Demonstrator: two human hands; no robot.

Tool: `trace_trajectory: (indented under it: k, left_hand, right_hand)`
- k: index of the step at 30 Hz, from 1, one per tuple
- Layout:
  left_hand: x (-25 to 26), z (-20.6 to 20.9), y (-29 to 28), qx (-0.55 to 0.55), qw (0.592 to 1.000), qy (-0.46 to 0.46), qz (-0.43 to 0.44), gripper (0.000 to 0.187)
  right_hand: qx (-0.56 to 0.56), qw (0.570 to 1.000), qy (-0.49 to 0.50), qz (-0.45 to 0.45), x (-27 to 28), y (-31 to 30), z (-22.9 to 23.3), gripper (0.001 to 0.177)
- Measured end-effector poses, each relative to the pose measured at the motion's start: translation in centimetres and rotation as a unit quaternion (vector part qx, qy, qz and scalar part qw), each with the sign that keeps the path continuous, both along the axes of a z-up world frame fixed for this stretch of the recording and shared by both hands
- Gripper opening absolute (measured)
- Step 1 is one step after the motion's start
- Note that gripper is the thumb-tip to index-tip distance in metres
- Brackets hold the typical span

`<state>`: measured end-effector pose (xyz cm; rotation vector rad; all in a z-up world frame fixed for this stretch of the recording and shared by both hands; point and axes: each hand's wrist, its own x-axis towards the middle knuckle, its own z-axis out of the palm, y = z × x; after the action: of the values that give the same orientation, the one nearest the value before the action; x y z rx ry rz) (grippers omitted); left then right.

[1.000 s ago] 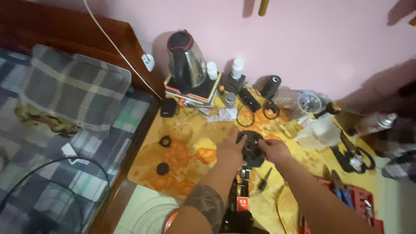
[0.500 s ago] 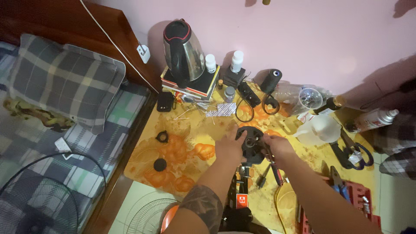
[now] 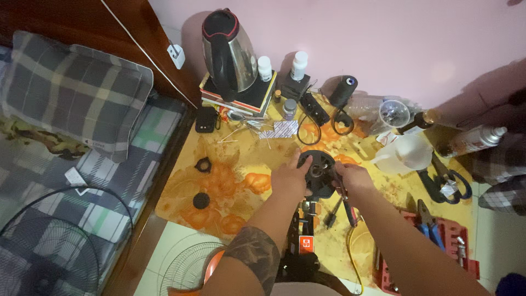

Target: The person is repairing a small black electronic device, likely a fan motor, on a cluttered table. They use a screwdriver to remove and tighten screws on the device's casing while handling various tools from a red toolbox.

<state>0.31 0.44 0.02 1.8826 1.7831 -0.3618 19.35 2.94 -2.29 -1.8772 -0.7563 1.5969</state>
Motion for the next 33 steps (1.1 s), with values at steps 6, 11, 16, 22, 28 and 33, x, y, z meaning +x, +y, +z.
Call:
trace_trajectory:
  k: [6, 11, 16, 22, 28, 33]
  left_hand:
    - [-0.6, -1.2, -1.4, 0.118, 0.992, -0.040, -0.006, 0.114]
    - [-0.3, -1.4, -0.6, 0.095, 0.995, -0.035, 0.000, 0.115]
    - [-0.5, -0.8, -0.9, 0.078, 0.996, -0.044, 0.000, 0.113]
    - [-0.3, -0.9, -0.7, 0.087, 0.995, -0.038, 0.006, 0.114]
    - [-0.4, -1.5, -1.1, 0.114, 0.992, -0.053, 0.012, 0.114]
    - [-0.2, -1.9, -1.0, 0.120, 0.992, -0.045, 0.012, 0.114]
  right_hand:
    - [0.136, 0.924, -0.285, 0.216, -1.0, -0.1, 1.1, 0.036]
    - [0.066, 0.954, -0.223, 0.189, -0.8, 0.4, 1.0, 0.036]
    - [0.022, 0.994, -0.092, 0.048, -1.3, 0.1, 0.0, 0.038]
    - [0.206, 0.829, -0.343, 0.391, 0.0, 1.4, 1.4, 0.031]
    - [0.151, 0.903, -0.236, 0.326, -0.4, 1.1, 1.6, 0.031]
    - [0.075, 0.962, -0.156, 0.211, -0.6, 0.7, 0.9, 0.032]
